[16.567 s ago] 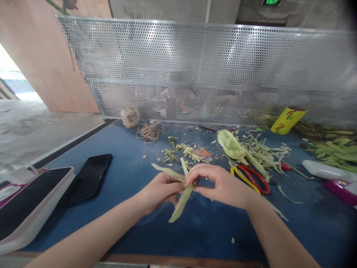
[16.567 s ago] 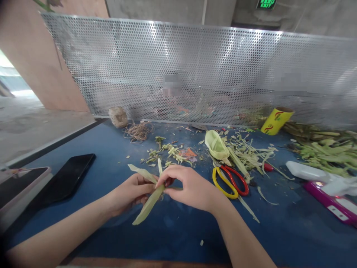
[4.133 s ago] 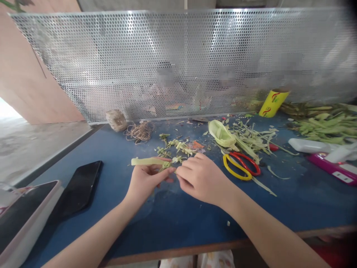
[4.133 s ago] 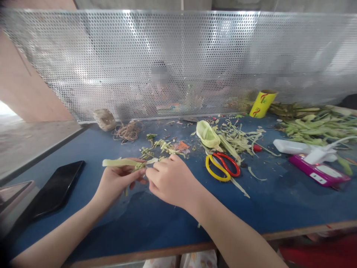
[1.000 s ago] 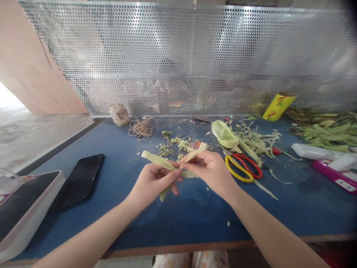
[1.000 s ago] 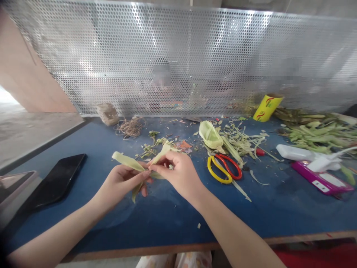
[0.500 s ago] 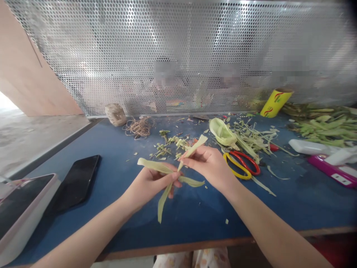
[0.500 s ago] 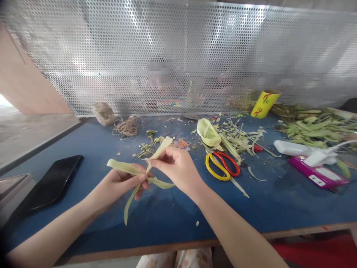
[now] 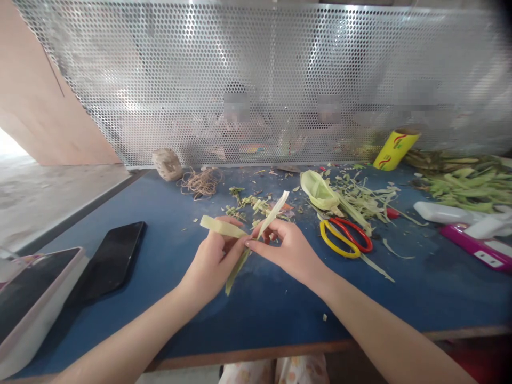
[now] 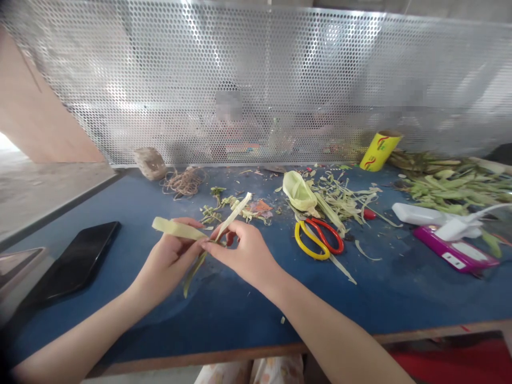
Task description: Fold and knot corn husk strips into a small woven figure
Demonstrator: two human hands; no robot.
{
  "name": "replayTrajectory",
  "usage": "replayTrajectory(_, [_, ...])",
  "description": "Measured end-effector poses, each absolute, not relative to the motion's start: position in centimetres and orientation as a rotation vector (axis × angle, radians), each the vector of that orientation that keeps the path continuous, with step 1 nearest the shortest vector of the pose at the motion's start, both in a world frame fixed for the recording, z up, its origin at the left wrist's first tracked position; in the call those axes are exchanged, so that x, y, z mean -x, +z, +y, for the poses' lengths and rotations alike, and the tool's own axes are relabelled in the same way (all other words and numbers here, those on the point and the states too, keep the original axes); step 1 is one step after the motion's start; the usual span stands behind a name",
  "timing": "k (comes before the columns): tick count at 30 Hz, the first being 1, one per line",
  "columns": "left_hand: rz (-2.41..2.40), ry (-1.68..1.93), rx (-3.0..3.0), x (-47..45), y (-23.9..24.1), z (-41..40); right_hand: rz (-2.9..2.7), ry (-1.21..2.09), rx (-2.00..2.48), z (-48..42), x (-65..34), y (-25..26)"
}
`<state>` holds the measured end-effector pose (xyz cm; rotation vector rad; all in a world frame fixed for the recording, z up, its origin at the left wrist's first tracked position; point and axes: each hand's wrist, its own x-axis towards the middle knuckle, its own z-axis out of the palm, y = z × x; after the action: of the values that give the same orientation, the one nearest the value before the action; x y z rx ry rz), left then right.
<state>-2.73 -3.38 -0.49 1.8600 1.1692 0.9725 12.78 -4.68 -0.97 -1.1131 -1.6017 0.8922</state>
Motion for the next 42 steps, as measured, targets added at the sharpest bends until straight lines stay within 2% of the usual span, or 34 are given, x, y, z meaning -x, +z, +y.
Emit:
replayTrajectory(7, [1.258,1.014,-1.746,2.5,0.4,-2.9,-1.612,0.732,1.139,-4.6,-12.6,-1.5])
replayTrajectory(11, [1.31,1.103,-1.752,2.6,0.9,-3.0,-1.65,0.812,1.09,-4.4,-12.6,-1.7])
replayTrajectory(18, [1.025,0.852,-1.702,3.1,0.3,-2.8,-1.528,0.943,1.078,-4.2,-13.1,-1.3])
replayTrajectory(25, [1.115,0.854,-1.765,3.2,-0.1,-3.1,-1.676,0.924,1.198,-4.2,-13.5,-1.1])
replayTrajectory(35, [0.977,0.755,-1.588,3.5,0.4,-3.0,-1.525,1.147,1.134,-4.2,-14.1,-0.5])
replayTrajectory(42, [0.957,0.837,-1.566,3.8,0.8,-3.1,-1.45,1.218,1.079,-3.9,-14.7,-0.1])
